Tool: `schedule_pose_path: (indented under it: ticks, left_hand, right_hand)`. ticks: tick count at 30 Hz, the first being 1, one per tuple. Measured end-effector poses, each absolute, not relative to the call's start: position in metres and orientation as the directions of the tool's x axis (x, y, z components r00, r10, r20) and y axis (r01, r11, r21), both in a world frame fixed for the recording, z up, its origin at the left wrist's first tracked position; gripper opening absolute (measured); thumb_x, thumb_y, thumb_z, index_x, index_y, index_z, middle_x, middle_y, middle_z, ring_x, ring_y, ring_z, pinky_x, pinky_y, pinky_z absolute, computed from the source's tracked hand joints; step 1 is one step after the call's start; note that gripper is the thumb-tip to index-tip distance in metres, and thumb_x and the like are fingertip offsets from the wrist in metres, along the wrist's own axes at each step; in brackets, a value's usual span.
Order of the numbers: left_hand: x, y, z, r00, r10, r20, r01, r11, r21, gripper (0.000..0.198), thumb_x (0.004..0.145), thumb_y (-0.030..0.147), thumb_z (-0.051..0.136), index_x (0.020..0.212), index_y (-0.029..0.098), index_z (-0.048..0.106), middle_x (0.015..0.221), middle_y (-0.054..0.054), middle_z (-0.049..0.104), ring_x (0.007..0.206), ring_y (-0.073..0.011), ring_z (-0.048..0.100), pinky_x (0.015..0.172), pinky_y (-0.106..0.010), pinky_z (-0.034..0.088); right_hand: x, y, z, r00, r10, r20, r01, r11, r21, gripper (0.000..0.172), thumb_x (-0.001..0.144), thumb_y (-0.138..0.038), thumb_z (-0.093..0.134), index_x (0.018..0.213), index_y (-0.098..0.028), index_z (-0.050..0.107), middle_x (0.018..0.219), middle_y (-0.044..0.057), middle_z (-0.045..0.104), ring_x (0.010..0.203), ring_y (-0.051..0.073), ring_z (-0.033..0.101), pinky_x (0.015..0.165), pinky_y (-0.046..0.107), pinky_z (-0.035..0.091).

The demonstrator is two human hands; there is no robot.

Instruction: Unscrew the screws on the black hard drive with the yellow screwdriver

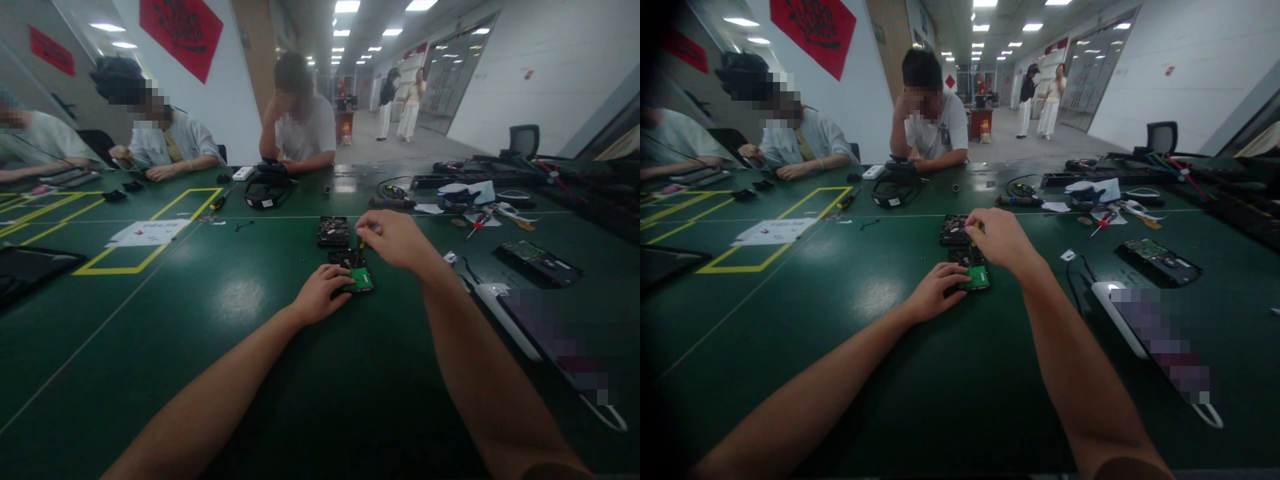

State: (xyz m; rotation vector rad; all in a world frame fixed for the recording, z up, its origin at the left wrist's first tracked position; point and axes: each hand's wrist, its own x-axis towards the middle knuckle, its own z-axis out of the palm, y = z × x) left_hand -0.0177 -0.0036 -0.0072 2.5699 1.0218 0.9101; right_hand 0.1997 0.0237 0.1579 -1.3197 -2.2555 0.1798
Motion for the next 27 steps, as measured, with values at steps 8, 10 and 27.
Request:
schedule_pose_path:
  ticks: [8,10,27]
  left_hand:
    - [-0.0186,-0.0023,-0.009,0.569,0.677,0.466,0.538,-0.735,0.412,0.037,0.097,0.031,0.073,0.134,0.029,0.07,0.14,-0.009,0.067,0.134,-0.0332,0.055,0.114,-0.06,0.049]
    - [-0.0186,-0.0023,-0.0091,0.569,0.68,0.462,0.539,-0.733,0.415,0.037,0.097,0.031,0.072,0.134,0.028,0.07,0.14,-0.009,0.066,0.134,-0.0332,0.055,0.114,-0.06,0.049]
    - [-0.0186,-0.0023,-0.0092,0.567,0.677,0.47,0.542,-0.736,0.407,0.037,0.097,0.031,0.072,0.134,0.028,0.07,0.141,-0.009,0.066,0.134,-0.0332,0.054,0.113,-0.059,0.05]
  right_hand:
    - [0.202,0.0224,0.1592,-0.41,0.833,0.372,0.772,0.534,-0.345,0.023,0.094,-0.02,0.064,0.114,-0.019,0.075,0.109,0.009,0.081,0.091,0.023,0.073,0.088,0.035,0.053]
    - [0.2016,0.0219,0.1597,-0.425,0.829,0.364,0.772,0.542,-0.332,0.023,0.094,-0.019,0.063,0.113,-0.018,0.075,0.11,0.009,0.081,0.09,0.023,0.073,0.088,0.035,0.053]
    - [0.1999,0.0202,0.1617,-0.435,0.829,0.352,0.781,0.542,-0.31,0.016,0.096,-0.025,0.064,0.098,-0.022,0.079,0.098,0.006,0.081,0.089,0.023,0.072,0.085,0.035,0.052]
